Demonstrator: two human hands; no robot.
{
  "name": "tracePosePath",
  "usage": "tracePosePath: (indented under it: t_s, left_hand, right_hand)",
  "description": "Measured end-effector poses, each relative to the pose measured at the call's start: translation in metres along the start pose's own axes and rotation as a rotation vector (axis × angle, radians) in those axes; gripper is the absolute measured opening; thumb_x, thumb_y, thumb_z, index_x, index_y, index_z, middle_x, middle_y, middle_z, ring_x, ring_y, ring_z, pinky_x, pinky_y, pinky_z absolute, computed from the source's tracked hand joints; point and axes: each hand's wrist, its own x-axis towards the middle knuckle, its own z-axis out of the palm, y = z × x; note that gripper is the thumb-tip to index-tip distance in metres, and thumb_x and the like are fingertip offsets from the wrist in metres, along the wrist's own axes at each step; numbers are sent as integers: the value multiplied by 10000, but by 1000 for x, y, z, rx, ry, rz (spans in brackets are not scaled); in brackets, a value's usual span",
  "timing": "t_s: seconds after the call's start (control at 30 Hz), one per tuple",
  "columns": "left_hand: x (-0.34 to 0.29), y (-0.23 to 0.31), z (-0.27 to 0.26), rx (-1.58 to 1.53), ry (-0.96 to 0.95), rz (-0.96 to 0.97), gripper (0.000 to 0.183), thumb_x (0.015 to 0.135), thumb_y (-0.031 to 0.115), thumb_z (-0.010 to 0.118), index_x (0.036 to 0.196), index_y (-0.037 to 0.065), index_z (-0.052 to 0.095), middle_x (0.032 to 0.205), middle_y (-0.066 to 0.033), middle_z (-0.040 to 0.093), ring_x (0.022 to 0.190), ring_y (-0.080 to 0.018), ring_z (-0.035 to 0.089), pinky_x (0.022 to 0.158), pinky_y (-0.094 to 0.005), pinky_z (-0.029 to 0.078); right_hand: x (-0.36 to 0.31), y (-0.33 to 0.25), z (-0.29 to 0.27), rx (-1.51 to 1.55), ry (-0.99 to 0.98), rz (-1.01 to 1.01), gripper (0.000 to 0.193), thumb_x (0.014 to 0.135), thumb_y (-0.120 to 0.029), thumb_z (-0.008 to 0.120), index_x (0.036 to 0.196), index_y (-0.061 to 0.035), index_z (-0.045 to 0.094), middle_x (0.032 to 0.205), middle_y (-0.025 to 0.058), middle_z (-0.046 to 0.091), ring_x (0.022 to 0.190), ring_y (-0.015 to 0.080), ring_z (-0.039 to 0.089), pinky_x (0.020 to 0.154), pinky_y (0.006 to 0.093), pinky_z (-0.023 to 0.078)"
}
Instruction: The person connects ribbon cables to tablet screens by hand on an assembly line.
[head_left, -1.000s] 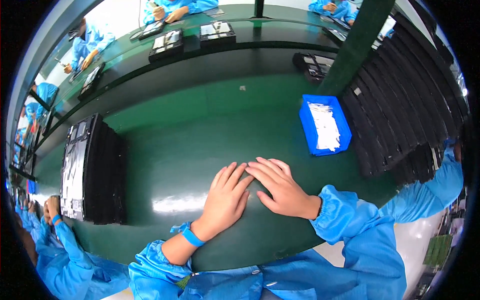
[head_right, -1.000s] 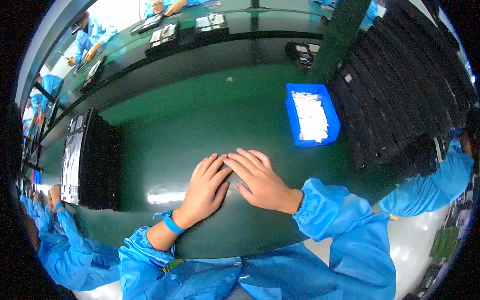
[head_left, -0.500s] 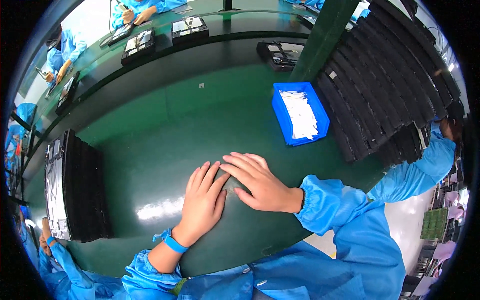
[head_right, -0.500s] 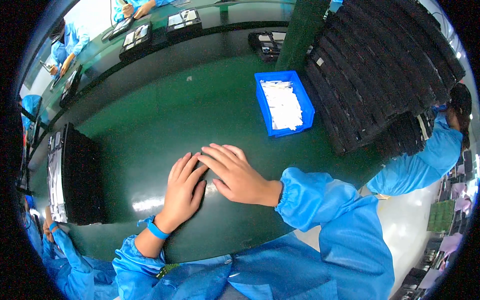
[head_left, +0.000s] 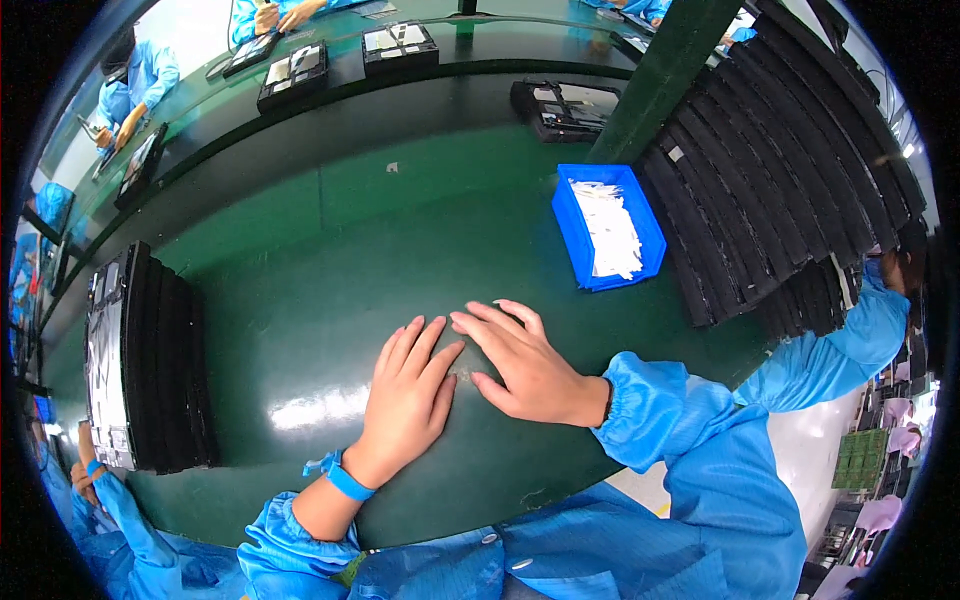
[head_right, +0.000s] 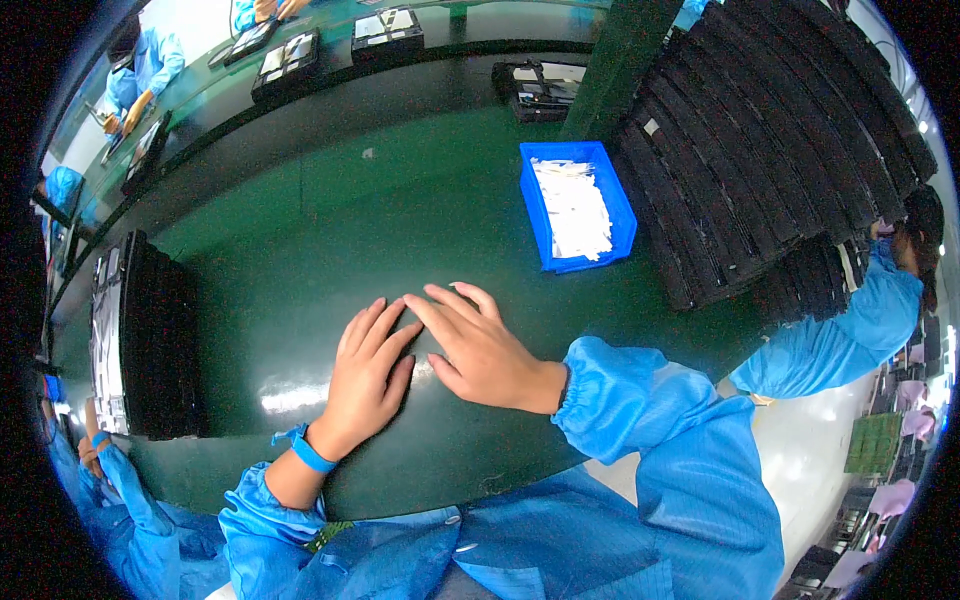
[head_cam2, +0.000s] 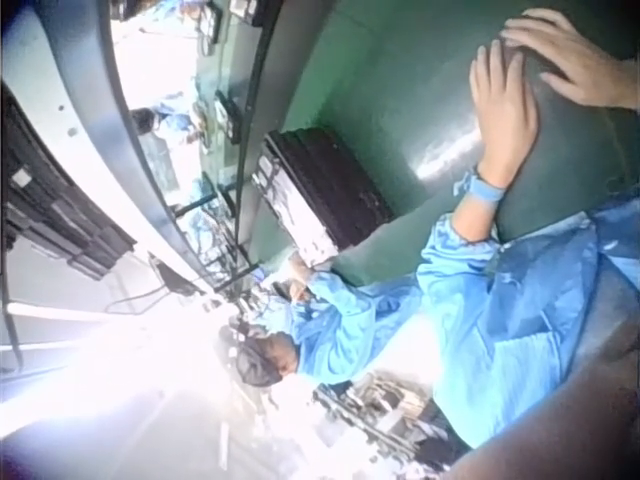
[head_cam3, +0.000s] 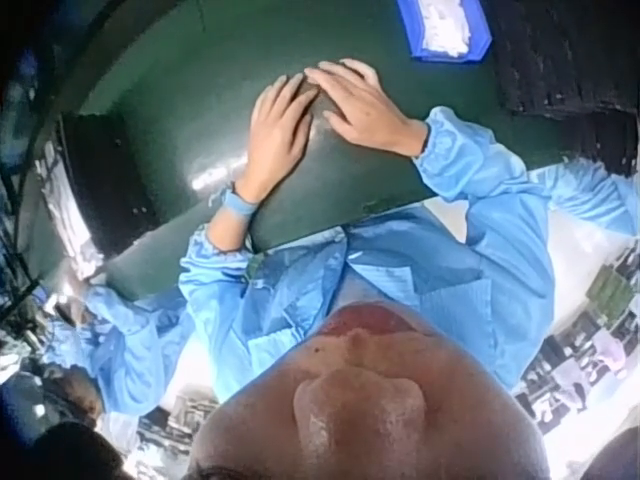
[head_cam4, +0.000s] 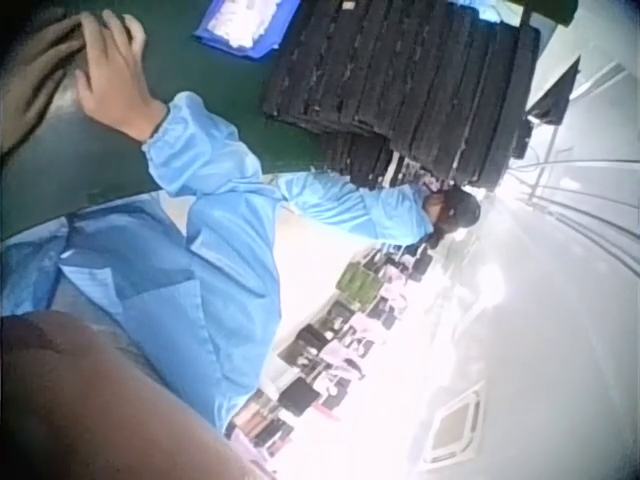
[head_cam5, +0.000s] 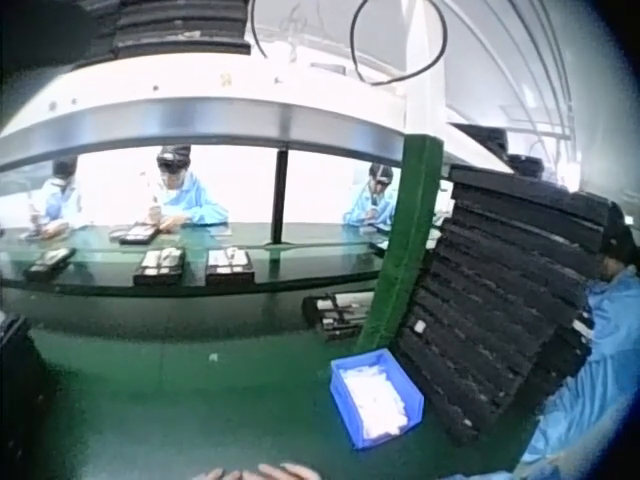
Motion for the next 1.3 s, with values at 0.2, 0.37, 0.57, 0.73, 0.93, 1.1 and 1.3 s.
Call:
tracePosePath:
  t_s: [0.2,0.37,0.57,0.73,0.93,1.1,1.3]
  left_hand:
    - [3,1,0,-4,-15,-3,397,824,81,616,1218,47,577,1370,-188,480,1287,-407,420,1078,-515,328]
    - [5,2,1,-3,-19,-6,406,825,80,615,1227,46,569,1371,-187,478,1286,-406,420,1077,-516,328]
    - [0,-1,1,-17,-7,-4,412,825,82,612,1232,42,562,1367,-184,481,1287,-397,422,1081,-515,327]
    - [1,-5,4,-45,-8,-8,393,831,86,611,1220,49,573,1361,-179,486,1284,-387,430,1084,-510,329]
    - [0,-8,1,-96,22,-27,384,797,79,639,1179,61,601,1356,-178,500,1270,-399,442,1072,-519,341]
    - [5,-9,2,-154,36,-26,339,792,56,639,1130,61,625,1330,-159,530,1262,-380,462,1058,-517,359]
    - [-2,-12,-1,-186,59,-83,314,789,49,638,1102,59,637,1304,-148,552,1237,-367,492,1044,-510,376]
  right_hand:
    - [-2,4,1,9,-16,32,635,783,-117,653,1352,21,408,1358,198,461,1304,353,409,1089,527,255]
    - [-3,8,0,-78,-23,4,556,787,-122,656,1301,-8,477,1345,175,476,1292,338,429,1092,512,262]
    - [16,-2,-13,62,-12,-20,490,805,-117,659,1268,-27,522,1319,157,529,1261,299,485,1052,466,338]
    - [87,3,-68,-4,-418,-319,327,814,-150,651,1119,-36,619,1134,114,651,1054,288,616,919,411,464]
    - [221,86,-90,-410,-189,-164,335,859,-205,581,1135,-22,625,1100,181,659,1031,337,622,905,437,489]
    - [264,253,-107,-841,-115,266,404,857,-218,534,1232,-68,560,1270,176,581,1219,340,522,1021,485,395]
    - [270,335,-103,-926,-471,749,497,905,-224,502,1375,-83,423,1415,175,455,1345,392,366,1078,585,269]
